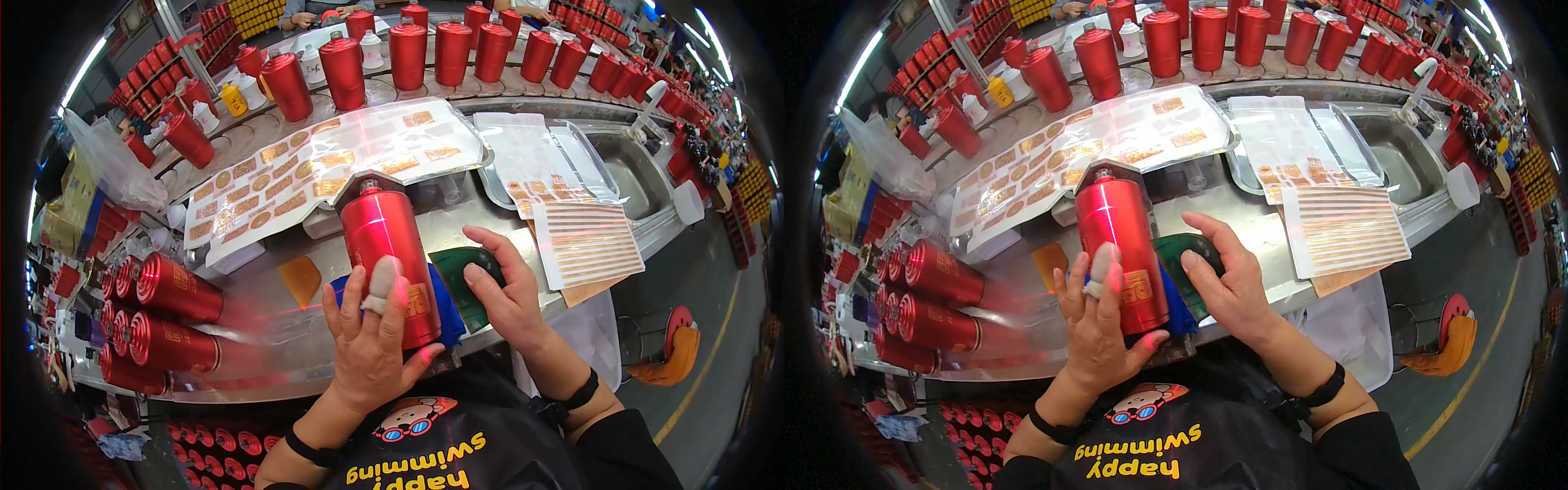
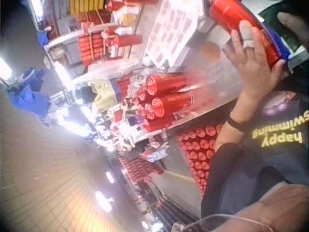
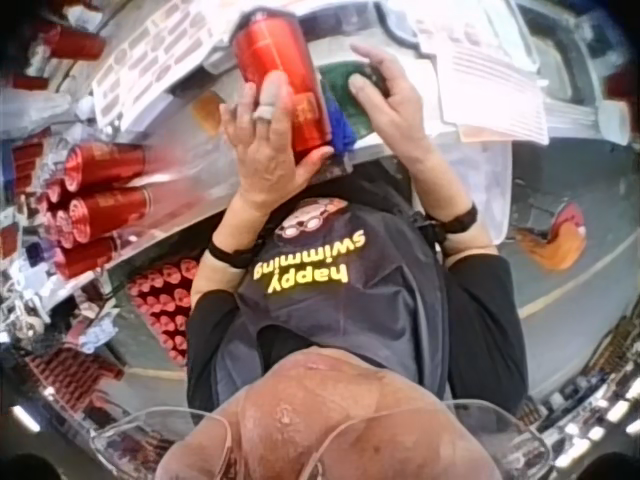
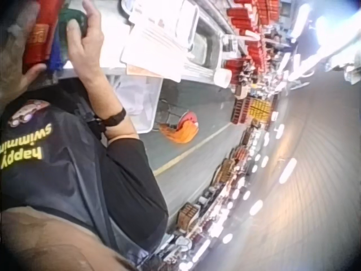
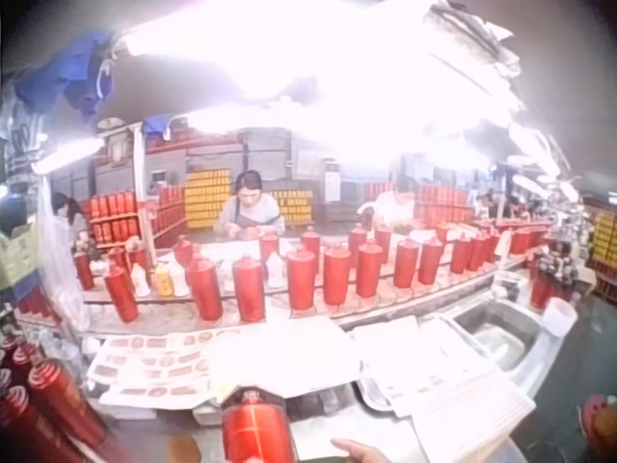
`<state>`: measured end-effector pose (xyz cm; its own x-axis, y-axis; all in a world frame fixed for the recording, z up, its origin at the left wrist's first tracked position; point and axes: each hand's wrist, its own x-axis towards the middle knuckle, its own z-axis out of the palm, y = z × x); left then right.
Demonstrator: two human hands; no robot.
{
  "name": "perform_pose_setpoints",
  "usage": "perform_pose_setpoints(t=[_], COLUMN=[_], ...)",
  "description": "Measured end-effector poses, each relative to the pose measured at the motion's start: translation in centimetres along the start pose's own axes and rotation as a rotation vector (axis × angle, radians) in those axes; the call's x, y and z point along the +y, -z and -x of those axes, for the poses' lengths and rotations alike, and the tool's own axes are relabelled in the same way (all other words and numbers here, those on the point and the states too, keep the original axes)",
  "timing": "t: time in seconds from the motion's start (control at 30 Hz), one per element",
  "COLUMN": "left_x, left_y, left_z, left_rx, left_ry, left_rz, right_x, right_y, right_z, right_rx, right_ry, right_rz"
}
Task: Applying gold-colored adhesive labels to red cylindrical canisters on a factory assembly line.
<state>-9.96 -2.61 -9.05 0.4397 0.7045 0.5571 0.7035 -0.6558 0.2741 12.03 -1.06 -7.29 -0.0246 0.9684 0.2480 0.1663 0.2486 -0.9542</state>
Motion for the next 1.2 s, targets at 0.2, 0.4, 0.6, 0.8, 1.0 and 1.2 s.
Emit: perform_pose_setpoints(t=[0.2,0.4,0.6,0.8,1.0,1.2], left_x=[0.5,-0.3,-1.7,-2.6,-2.2,-2.5], left_y=[-0.6,-1.0,-2.2,-2.3,-1.3,-1.9], left_z=[-0.5,0.2,2.4,2.7,2.5,3.3], left_rx=[0.011,0.034,0.065,0.067,0.049,0.040], left_ry=[-0.193,-0.128,0.181,0.259,0.169,0.270], left_rz=[-0.235,-0.020,0.070,0.203,0.026,0.118], right_x=[0.9,1.2,-1.0,-0.8,0.1,-2.5], right_y=[-0.3,-0.6,0.8,-0.3,-0.8,-0.9], right_z=[-0.1,-0.9,-1.5,-3.6,-5.1,-3.5], right_rx=[0.028,0.053,-0.440,-0.240,-0.185,-0.588], right_ry=[0.019,0.245,0.599,0.716,0.537,0.519], right_rz=[-0.058,0.253,0.325,0.473,0.340,0.168])
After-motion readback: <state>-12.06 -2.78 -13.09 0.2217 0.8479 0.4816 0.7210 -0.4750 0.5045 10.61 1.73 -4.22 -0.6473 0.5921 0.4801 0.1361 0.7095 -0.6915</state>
